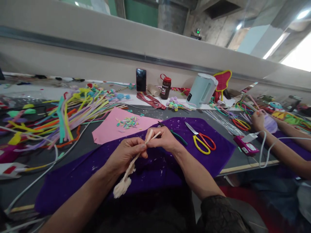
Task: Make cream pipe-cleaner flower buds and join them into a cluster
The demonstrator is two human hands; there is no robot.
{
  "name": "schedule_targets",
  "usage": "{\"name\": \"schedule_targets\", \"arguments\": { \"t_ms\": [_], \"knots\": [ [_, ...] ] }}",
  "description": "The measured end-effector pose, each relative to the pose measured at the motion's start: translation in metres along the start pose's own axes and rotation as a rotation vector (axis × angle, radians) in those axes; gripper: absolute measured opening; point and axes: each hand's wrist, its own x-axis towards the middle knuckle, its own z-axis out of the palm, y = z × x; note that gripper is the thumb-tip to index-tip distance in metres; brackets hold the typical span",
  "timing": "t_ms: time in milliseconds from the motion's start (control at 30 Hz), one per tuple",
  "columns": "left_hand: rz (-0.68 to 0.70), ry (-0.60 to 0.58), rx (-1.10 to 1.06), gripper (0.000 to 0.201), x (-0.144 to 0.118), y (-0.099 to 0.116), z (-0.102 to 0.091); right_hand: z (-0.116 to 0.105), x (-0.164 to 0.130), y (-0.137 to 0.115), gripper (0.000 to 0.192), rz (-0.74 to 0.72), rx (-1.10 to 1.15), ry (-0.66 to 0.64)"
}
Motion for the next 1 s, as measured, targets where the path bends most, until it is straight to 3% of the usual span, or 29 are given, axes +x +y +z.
{"name": "schedule_targets", "arguments": {
  "t_ms": [233, 433, 700, 833, 1000],
  "knots": [
    [-0.103, -0.177, -0.087, 0.022, -0.0045, 0.005, 0.003, -0.0016, 0.0007, -0.0026, 0.017, 0.007, 0.066, -0.162],
    [-0.138, -0.302, -0.208, 0.022, -0.0014, -0.0003, 0.002, 0.0015, -0.0009, -0.0043, 0.013, -0.065, 0.013, -0.139],
    [-0.045, -0.043, -0.038, 0.022, -0.0028, 0.0064, 0.0035, -0.0018, -0.002, -0.001, 0.016, -0.029, 0.012, 0.09],
    [0.07, 0.046, 0.033, 0.019, -0.004, 0.0073, 0.004, -0.0009, -0.002, -0.0015, 0.015, -0.011, -0.024, 0.104],
    [0.136, 0.078, 0.064, 0.015, -0.005, 0.0056, 0.0042, -0.0008, -0.0014, -0.0014, 0.013, -0.02, -0.06, 0.079]
  ]
}}
